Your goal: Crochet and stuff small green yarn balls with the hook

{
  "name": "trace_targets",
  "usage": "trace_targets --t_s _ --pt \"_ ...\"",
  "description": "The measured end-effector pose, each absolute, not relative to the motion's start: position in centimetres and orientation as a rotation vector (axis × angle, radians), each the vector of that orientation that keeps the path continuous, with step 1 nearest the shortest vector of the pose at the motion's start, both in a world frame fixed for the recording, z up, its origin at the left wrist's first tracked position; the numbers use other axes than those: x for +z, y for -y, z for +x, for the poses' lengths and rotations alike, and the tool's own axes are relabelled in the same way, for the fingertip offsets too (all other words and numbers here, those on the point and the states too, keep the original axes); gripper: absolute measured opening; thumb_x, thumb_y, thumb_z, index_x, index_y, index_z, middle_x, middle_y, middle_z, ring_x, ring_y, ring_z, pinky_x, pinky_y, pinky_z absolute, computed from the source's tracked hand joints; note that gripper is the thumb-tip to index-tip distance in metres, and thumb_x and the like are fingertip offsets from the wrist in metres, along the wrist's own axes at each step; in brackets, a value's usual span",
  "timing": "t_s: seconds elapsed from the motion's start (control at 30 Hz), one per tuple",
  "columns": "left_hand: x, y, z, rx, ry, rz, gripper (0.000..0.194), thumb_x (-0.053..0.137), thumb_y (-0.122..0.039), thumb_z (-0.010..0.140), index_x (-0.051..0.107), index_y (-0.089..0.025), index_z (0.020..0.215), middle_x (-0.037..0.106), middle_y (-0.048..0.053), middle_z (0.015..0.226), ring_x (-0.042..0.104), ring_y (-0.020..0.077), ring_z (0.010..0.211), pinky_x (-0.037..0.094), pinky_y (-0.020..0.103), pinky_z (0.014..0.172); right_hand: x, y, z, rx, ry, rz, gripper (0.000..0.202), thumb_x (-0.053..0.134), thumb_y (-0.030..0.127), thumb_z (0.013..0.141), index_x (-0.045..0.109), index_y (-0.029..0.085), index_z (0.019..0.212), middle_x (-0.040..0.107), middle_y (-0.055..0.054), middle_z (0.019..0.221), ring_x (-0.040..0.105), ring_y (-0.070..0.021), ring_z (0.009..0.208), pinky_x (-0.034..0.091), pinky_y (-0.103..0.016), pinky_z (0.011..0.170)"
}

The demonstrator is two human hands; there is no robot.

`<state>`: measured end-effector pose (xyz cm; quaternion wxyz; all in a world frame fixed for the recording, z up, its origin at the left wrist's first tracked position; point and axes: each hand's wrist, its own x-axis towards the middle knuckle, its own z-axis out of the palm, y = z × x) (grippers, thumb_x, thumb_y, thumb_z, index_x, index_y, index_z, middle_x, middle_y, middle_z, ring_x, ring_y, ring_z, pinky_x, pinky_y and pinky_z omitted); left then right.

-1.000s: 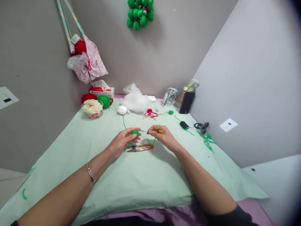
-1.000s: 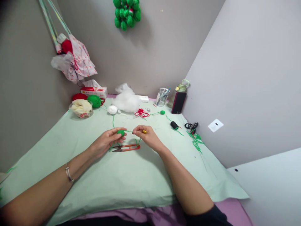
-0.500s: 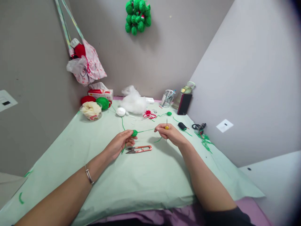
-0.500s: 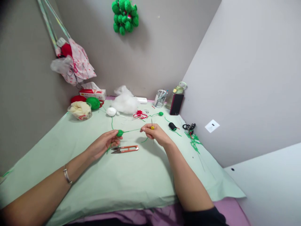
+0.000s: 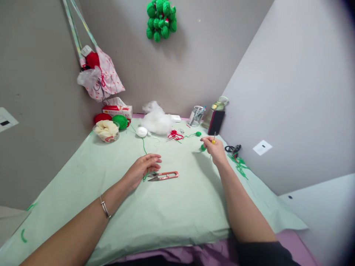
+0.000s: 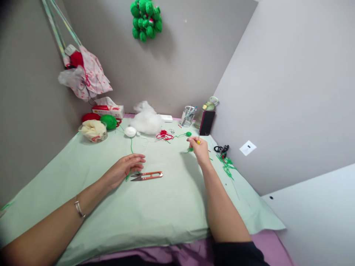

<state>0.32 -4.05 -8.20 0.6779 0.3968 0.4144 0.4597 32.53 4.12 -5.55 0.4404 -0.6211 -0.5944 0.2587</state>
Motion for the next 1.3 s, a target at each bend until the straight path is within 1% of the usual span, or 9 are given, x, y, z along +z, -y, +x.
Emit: trace_targets --t_s 0.07,0.17,0.3,0.4,0.53,0.8,1.07,1.2,1.3 --pt "-8.3 4.0 0.3 1.038 -0.931 0.893 0.021 0.076 -0.027 0.086 0.075 -0.014 0.103 0.074 0.009 0.101 0.069 0.0147 0.08 0.057 0.026 0.075 -5.9 -4.7 33.4 0.483 1.498 -1.657 0.031 0.062 0.042 0.099 0.066 0.014 0.113 0.069 -0.006 0.103 0.067 -0.0165 0.083 0.059 -0.033 0.073" --pt "-8.3 4.0 0.3 1.039 -0.927 0.894 0.023 0.077 -0.029 0.085 0.075 -0.014 0.102 0.074 0.009 0.101 0.069 0.0144 0.08 0.056 0.026 0.075 -6.4 -4.7 33.4 0.278 1.575 -1.787 0.03 0.065 0.036 0.099 0.065 0.016 0.122 0.067 -0.009 0.122 0.068 -0.0227 0.106 0.058 -0.044 0.091" --pt "-8.2 4.1 0.4 1.04 -0.924 0.887 0.024 0.079 -0.031 0.083 0.075 -0.014 0.1 0.073 0.008 0.098 0.068 0.014 0.078 0.056 0.026 0.074 -6.4 -4.1 31.0 0.067 1.72 -1.889 0.028 0.054 0.027 0.102 0.066 0.017 0.124 0.063 -0.014 0.128 0.066 -0.0262 0.106 0.052 -0.043 0.092" --pt "-8.2 4.1 0.5 1.041 -0.921 0.881 0.023 0.079 -0.031 0.081 0.075 -0.014 0.098 0.073 0.007 0.096 0.067 0.014 0.077 0.056 0.027 0.073 -6.0 -4.5 28.3 0.006 1.897 -1.917 0.03 0.052 0.032 0.103 0.066 0.021 0.127 0.059 -0.015 0.135 0.066 -0.0269 0.107 0.051 -0.041 0.09" --pt "-8.1 4.1 0.4 1.042 -0.919 0.874 0.024 0.08 -0.031 0.081 0.074 -0.014 0.097 0.073 0.007 0.094 0.067 0.0139 0.077 0.055 0.026 0.073 -5.9 -6.6 25.0 0.053 2.121 -1.983 0.034 0.064 0.038 0.099 0.063 0.018 0.127 0.065 -0.01 0.129 0.067 -0.0239 0.11 0.058 -0.045 0.094" --pt "-7.7 4.2 0.4 1.014 -0.908 0.861 0.024 0.082 -0.031 0.078 0.075 -0.014 0.094 0.072 0.007 0.09 0.067 0.0137 0.075 0.055 0.026 0.072 -6.7 -8.4 22.4 0.17 2.231 -2.053 0.035 0.064 0.036 0.099 0.062 0.019 0.13 0.064 -0.011 0.133 0.067 -0.0244 0.112 0.059 -0.046 0.094" --pt "-7.7 4.1 0.2 1.017 -0.871 0.84 0.023 0.084 -0.031 0.078 0.075 -0.014 0.092 0.072 0.006 0.09 0.067 0.0139 0.075 0.054 0.025 0.071 -3.1 -4.0 29.8 0.438 2.213 -2.005 0.035 0.065 0.037 0.098 0.064 0.017 0.127 0.066 -0.009 0.128 0.068 -0.0246 0.108 0.06 -0.044 0.09" --pt "-7.7 4.2 0.2 1.033 -0.841 0.804 0.021 0.084 -0.027 0.078 0.076 -0.014 0.091 0.073 0.006 0.087 0.067 0.0137 0.074 0.055 0.025 0.07 -0.7 -2.2 35.6 0.354 1.966 -2.123 0.027 0.065 0.038 0.098 0.068 0.014 0.112 0.071 -0.006 0.105 0.069 -0.0179 0.087 0.059 -0.035 0.077" --pt "-7.6 4.2 0.3 1.061 -0.796 0.754 0.016 0.081 -0.025 0.082 0.076 -0.013 0.091 0.074 0.007 0.087 0.07 0.0144 0.078 0.057 0.025 0.075 -0.1 -1.1 37.3 0.248 1.789 -2.123 0.019 0.062 0.031 0.094 0.072 0.014 0.095 0.069 -0.006 0.078 0.057 -0.0164 0.064 0.047 -0.031 0.062"
